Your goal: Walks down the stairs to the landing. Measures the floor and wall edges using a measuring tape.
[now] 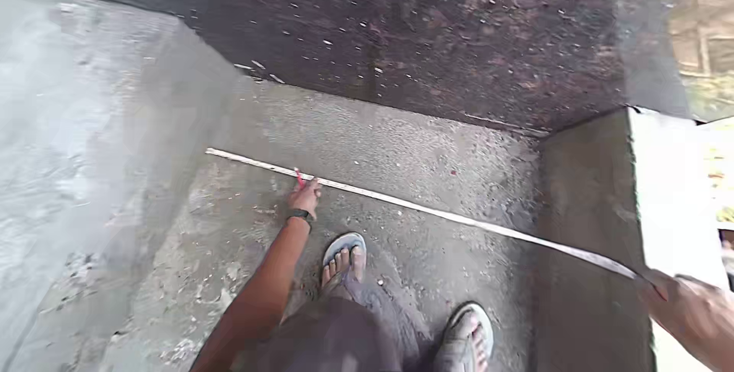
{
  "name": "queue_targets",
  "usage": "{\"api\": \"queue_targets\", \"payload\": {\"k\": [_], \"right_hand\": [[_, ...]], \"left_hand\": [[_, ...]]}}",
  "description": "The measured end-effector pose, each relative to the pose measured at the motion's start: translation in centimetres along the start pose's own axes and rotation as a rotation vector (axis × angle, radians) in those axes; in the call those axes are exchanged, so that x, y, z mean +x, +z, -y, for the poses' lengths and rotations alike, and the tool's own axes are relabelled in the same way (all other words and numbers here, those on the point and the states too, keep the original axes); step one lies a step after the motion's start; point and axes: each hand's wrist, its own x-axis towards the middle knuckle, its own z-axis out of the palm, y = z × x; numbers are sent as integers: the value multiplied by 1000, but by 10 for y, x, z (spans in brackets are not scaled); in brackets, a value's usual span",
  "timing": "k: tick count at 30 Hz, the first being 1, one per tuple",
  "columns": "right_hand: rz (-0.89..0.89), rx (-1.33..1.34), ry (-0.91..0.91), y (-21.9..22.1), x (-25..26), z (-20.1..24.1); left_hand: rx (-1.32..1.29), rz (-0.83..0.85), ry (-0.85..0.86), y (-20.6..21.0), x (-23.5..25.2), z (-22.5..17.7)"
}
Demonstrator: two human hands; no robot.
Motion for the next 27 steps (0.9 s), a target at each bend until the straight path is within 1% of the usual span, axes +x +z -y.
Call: {"api": "queue_targets", "payload": {"k": [1, 2, 7, 11, 14, 17, 21, 27], "right_hand": [[-98, -28, 1, 3, -3, 0], [-133, -61, 12, 0, 1, 3], [119, -100, 50, -11, 30, 46], [231, -101, 88, 6, 53, 71], [272, -134, 114, 33, 74, 72], [255, -196, 112, 54, 88, 68], [209, -192, 120, 61, 96, 67], [222, -252, 144, 64, 105, 75]], "left_hand": [[10, 18, 9, 6, -3, 4], [23, 25, 24, 11, -1, 4], [84, 40, 22, 9, 7, 6], [86, 50, 24, 8, 11, 9], [109, 77, 46, 3, 29, 18], [94, 80, 1, 3, 33, 20], [84, 51, -17, 1, 29, 21], [52, 40, -32, 0, 36, 23]]}}
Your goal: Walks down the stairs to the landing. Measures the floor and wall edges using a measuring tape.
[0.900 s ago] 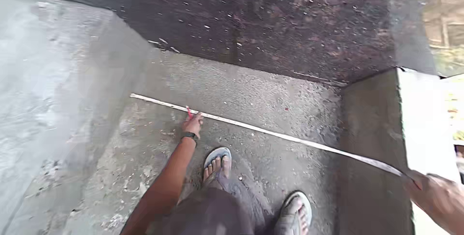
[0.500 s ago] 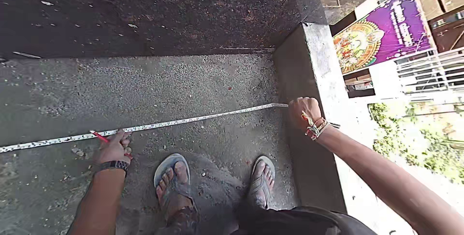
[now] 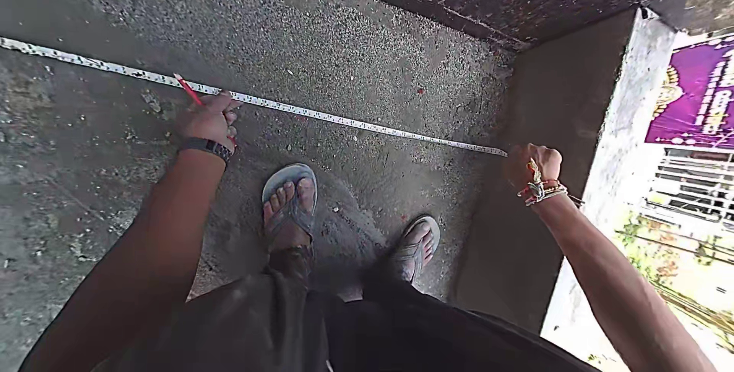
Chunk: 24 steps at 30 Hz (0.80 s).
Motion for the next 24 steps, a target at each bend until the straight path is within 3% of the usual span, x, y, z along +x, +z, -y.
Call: {"api": "queue_targets", "payload": {"k": [24], "right_hand": [[99, -114, 48, -20, 5, 12]], "left_hand": [[-89, 14, -26, -2, -4, -4]]}}
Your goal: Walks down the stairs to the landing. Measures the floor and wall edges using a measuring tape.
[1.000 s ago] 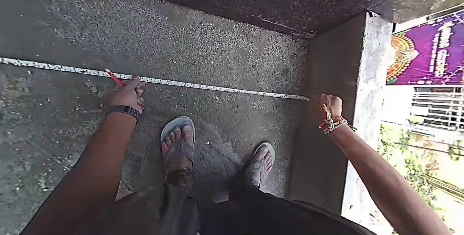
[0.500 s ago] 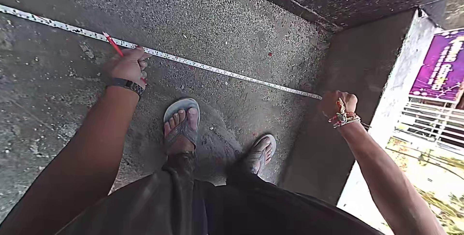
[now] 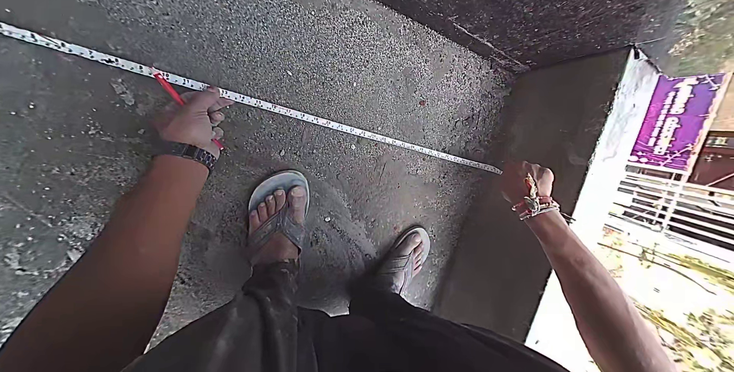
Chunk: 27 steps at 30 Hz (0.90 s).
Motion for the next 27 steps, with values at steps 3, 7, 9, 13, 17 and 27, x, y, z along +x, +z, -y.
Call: {"api": "queue_targets", "payload": {"k": [3, 7, 9, 13, 17, 27], "right_hand": [[-8, 20, -2, 1, 0, 2], [-13, 39, 2, 2, 0, -1], [-10, 45, -2, 0, -3, 2], [9, 26, 3, -3, -6, 2], [13, 33, -2, -4, -7, 3], [37, 37, -13, -10, -15, 3]], "left_hand": [[-7, -19, 6, 0, 1, 0], [4, -12, -3, 0, 0, 1], [-12, -17, -2, 0, -1, 0], [-29, -25, -23, 1, -2, -2], [-25, -33, -14, 1, -2, -2], [-2, -1, -19, 0, 4, 2]]}}
